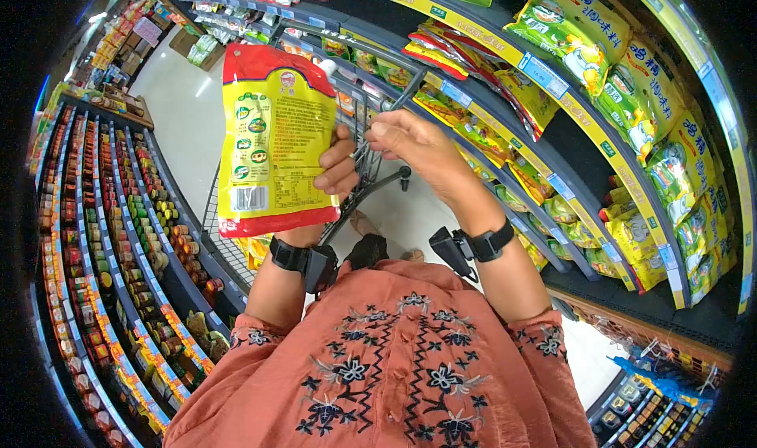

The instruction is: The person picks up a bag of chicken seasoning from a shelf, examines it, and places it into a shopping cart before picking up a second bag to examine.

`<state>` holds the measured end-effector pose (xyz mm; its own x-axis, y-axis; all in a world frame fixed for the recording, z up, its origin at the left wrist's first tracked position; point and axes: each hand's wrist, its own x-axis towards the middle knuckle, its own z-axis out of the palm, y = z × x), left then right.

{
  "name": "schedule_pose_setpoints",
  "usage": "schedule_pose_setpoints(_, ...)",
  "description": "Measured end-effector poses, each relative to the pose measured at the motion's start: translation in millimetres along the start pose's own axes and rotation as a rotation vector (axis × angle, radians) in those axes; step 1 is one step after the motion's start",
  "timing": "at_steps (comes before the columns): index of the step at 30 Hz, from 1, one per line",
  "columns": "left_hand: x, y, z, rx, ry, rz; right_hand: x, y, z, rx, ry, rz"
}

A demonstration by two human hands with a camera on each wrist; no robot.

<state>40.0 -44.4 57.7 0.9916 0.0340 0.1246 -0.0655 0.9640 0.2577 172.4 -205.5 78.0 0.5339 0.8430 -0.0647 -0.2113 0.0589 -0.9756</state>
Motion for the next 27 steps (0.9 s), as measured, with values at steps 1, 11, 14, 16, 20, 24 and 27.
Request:
schedule_pose_setpoints(1,1,-2,0,-0.038,-0.028,-0.037,2,3,2,0.033,-0.017,0.004)
schedule_pose_setpoints(11,5,-21,6,-0.148,-0.095,-0.231,11,13,1,0.232,-0.124,0.083)
schedule_pose_setpoints(14,6,-24,9,-0.146,-0.084,-0.248,15,19,-1,0.319,-0.077,0.112)
schedule_pose_setpoints(16,8,-27,7,-0.142,-0.072,-0.256,14,22,0,0.343,-0.041,0.123)
schedule_pose_setpoints(20,13,-32,2,-0.171,-0.091,-0.298,13,20,0,0.358,0.026,0.112)
schedule_pose_setpoints(24,14,-39,0,0.045,0.051,-0.205,9,20,-5,0.385,0.068,0.158)
schedule_pose_setpoints(27,21,-31,-24,0.278,0.141,-0.283,6,34,-25,0.524,-0.039,0.139)
